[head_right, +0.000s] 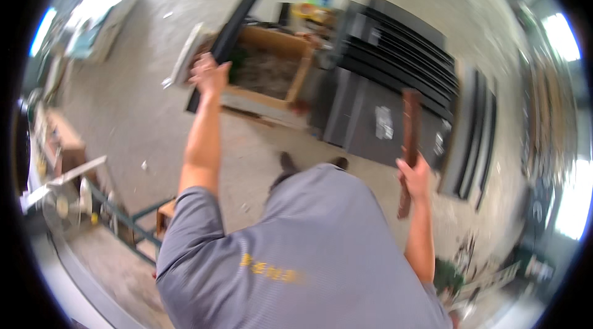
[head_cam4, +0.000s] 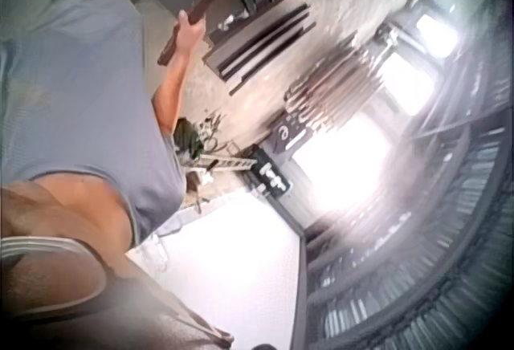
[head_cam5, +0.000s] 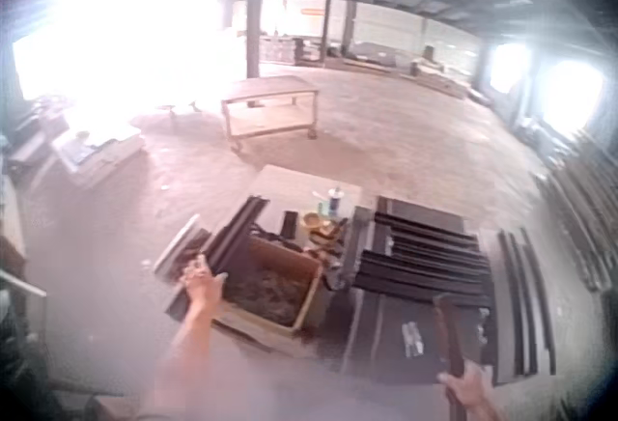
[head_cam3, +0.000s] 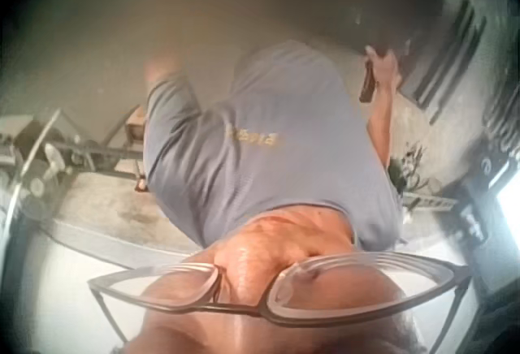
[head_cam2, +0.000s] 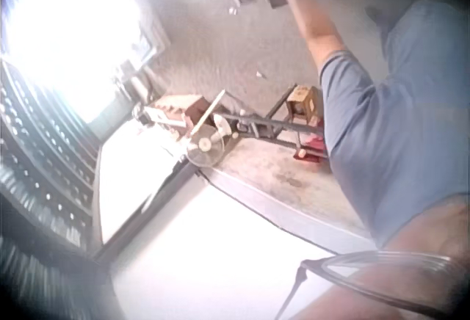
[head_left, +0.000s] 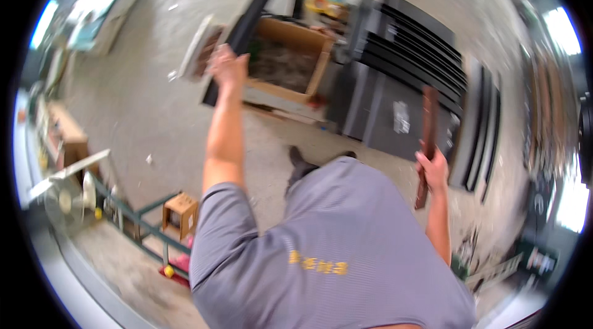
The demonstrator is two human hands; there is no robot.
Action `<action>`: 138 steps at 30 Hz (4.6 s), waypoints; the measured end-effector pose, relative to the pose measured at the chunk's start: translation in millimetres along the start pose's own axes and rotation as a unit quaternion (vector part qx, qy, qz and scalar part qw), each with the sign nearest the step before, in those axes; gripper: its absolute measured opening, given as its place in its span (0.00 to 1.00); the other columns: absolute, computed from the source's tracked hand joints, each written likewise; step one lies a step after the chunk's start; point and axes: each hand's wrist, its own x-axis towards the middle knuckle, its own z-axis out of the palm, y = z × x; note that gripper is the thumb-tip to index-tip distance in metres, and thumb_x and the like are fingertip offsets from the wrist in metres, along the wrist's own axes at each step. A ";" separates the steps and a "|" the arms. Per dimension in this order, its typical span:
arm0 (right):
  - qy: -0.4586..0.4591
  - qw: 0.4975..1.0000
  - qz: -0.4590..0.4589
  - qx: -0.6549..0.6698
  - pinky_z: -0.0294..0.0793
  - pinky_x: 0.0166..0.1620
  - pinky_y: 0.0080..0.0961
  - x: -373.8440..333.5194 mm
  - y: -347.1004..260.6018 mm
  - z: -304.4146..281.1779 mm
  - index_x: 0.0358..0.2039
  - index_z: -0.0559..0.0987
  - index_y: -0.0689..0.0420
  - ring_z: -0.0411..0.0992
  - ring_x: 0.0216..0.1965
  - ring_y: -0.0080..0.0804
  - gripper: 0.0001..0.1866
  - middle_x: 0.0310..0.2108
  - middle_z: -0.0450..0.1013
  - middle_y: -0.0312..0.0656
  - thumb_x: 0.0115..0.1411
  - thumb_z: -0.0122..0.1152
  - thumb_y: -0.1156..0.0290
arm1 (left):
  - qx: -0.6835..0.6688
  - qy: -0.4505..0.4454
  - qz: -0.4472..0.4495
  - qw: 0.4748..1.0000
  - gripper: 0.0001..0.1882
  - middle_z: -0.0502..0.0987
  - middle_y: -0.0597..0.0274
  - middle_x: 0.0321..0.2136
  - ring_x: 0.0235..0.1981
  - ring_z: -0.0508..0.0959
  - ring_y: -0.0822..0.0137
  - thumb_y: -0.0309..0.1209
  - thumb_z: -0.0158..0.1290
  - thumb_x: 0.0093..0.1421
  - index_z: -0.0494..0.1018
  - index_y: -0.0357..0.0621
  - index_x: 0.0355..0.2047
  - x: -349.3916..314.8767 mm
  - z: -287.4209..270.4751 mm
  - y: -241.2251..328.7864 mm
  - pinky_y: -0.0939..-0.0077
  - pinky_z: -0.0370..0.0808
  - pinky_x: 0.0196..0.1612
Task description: The person inserts black plastic components into the ends of black profiles and taps them into place using a wooden block. They handle multiple profiles from a table and place completed sections into a cardboard box.
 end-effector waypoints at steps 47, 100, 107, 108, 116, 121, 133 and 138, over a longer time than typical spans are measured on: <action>0.036 0.901 -0.303 -0.307 0.75 0.57 0.44 107.7 74.3 -78.4 0.59 0.80 0.54 0.73 0.56 0.46 0.29 0.56 0.72 0.43 0.59 0.73 0.61 | -0.544 -0.430 0.125 0.709 0.04 0.81 0.72 0.30 0.27 0.72 0.82 0.24 0.61 0.67 0.81 0.37 0.41 -244.5 -139.8 330.4 0.85 0.70 0.31; 0.180 0.861 -0.474 -0.042 0.78 0.36 0.30 87.3 -8.3 11.8 0.51 0.83 0.64 0.79 0.32 0.36 0.16 0.35 0.81 0.43 0.63 0.67 0.73 | -0.641 -0.219 0.158 0.718 0.21 0.72 0.66 0.21 0.23 0.69 0.73 0.36 0.45 0.79 0.68 0.41 0.25 -215.5 -172.0 389.9 0.77 0.68 0.29; -0.160 0.936 -0.092 0.300 0.73 0.30 0.20 98.7 -7.5 -16.9 0.39 0.85 0.61 0.73 0.26 0.19 0.08 0.28 0.78 0.33 0.67 0.70 0.68 | -0.592 -0.287 0.319 0.682 0.13 0.78 0.63 0.29 0.28 0.76 0.71 0.35 0.51 0.75 0.75 0.35 0.44 -213.5 -193.1 389.0 0.75 0.74 0.34; -0.136 0.931 -0.086 0.328 0.74 0.31 0.20 99.4 -5.0 -17.6 0.39 0.84 0.61 0.73 0.27 0.19 0.08 0.29 0.78 0.33 0.67 0.69 0.69 | -0.610 -0.298 0.284 0.677 0.13 0.78 0.63 0.30 0.28 0.77 0.71 0.35 0.52 0.75 0.74 0.35 0.46 -216.9 -197.9 390.6 0.75 0.75 0.35; -0.131 0.818 -0.013 0.560 0.85 0.42 0.25 99.1 18.1 -46.5 0.43 0.81 0.63 0.80 0.35 0.24 0.08 0.36 0.80 0.37 0.69 0.65 0.71 | -0.568 -0.493 0.191 0.630 0.12 0.79 0.66 0.29 0.22 0.73 0.79 0.27 0.65 0.64 0.76 0.35 0.44 -230.3 -208.0 397.7 0.82 0.71 0.25; -0.160 0.738 -0.001 0.656 0.88 0.45 0.26 98.9 34.6 -78.0 0.48 0.79 0.65 0.82 0.37 0.26 0.10 0.40 0.81 0.41 0.70 0.57 0.75 | -0.591 -0.504 0.190 0.601 0.10 0.77 0.68 0.25 0.21 0.72 0.79 0.26 0.65 0.65 0.76 0.35 0.42 -234.2 -218.8 430.0 0.83 0.70 0.24; 0.024 0.697 -0.033 0.716 0.82 0.43 0.29 89.7 134.1 -175.9 0.45 0.78 0.64 0.78 0.37 0.34 0.11 0.37 0.77 0.44 0.69 0.48 0.77 | -0.461 -0.496 0.337 0.654 0.09 0.78 0.67 0.28 0.29 0.76 0.77 0.26 0.53 0.68 0.80 0.37 0.45 -262.2 -196.0 588.8 0.79 0.74 0.35; 0.082 0.688 -0.024 0.721 0.80 0.41 0.26 55.6 198.1 -211.7 0.42 0.79 0.61 0.77 0.36 0.31 0.08 0.37 0.77 0.42 0.70 0.51 0.75 | -0.268 -0.390 0.590 0.654 0.14 0.86 0.49 0.41 0.44 0.86 0.51 0.32 0.58 0.62 0.81 0.39 0.47 -300.0 -142.6 739.2 0.60 0.79 0.50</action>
